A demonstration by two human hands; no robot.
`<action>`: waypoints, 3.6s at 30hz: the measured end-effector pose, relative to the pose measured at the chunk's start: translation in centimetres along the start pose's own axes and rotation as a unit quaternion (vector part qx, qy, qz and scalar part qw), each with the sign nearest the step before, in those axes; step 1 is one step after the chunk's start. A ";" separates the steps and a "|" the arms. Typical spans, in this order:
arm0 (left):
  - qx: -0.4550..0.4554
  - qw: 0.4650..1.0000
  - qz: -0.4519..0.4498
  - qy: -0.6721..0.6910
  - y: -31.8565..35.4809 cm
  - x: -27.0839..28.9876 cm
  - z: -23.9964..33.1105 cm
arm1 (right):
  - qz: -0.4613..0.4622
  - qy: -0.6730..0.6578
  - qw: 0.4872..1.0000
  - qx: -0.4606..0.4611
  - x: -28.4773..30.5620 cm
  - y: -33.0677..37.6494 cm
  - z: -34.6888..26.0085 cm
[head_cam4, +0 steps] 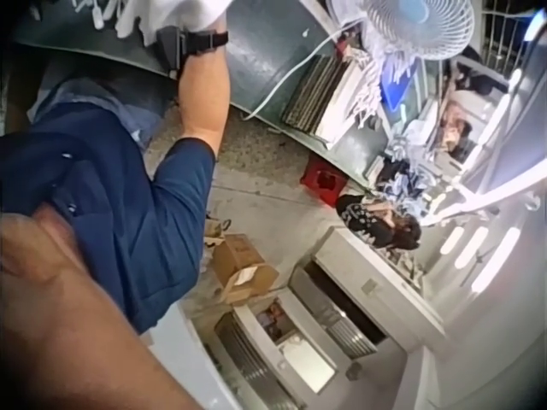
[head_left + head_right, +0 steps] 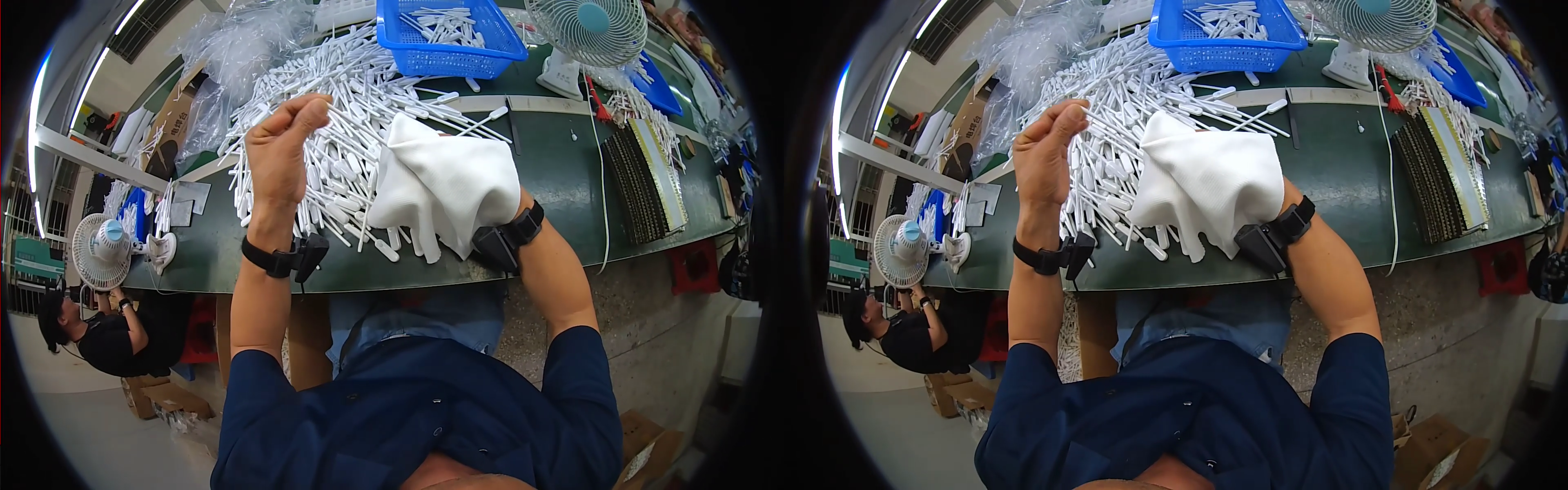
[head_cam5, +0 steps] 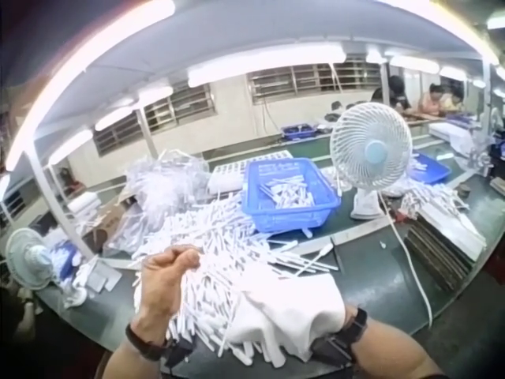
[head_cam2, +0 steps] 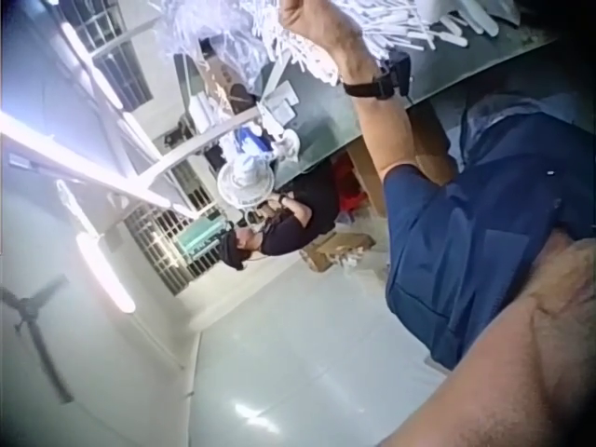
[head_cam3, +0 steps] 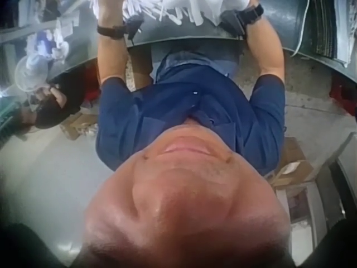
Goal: The person cleans plastic components with a cloth, picking them up from a pile, wiping them, and placing them into a cardboard box.
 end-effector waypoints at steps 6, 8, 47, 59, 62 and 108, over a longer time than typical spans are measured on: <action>-0.029 1.000 0.004 -0.007 0.1 -0.3 0.7 | 0.004 0.213 0.972 0.101 -0.1 -0.3 -0.7; -0.035 0.999 -0.010 -0.018 0.5 -0.6 0.3 | 0.002 0.019 1.000 0.015 -0.1 -0.2 -0.6; 0.063 0.996 -0.012 0.069 0.4 0.0 -0.5 | 0.041 0.024 0.999 -0.024 0.0 0.5 -2.0; 0.036 0.986 -0.034 -0.158 0.3 1.0 -0.7 | 0.077 0.248 0.966 0.001 -0.7 -1.8 -6.3; 0.058 0.955 -0.095 -0.276 2.0 0.6 -1.1 | 0.215 -0.008 0.975 -0.057 -0.7 -3.7 -8.6; -0.078 0.953 -0.136 -0.258 2.6 -1.3 -1.7 | 0.025 -0.143 0.987 -0.069 1.3 -0.9 -0.5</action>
Point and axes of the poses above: each hand's wrist, its own y-axis away from the middle knuckle, its own x-axis out of the back of the hand, z = x × y, the point moved 2 cm from there along -y, towards the middle knuckle, and after that the axes turned 10 degrees about y, right-handed, at the moved point
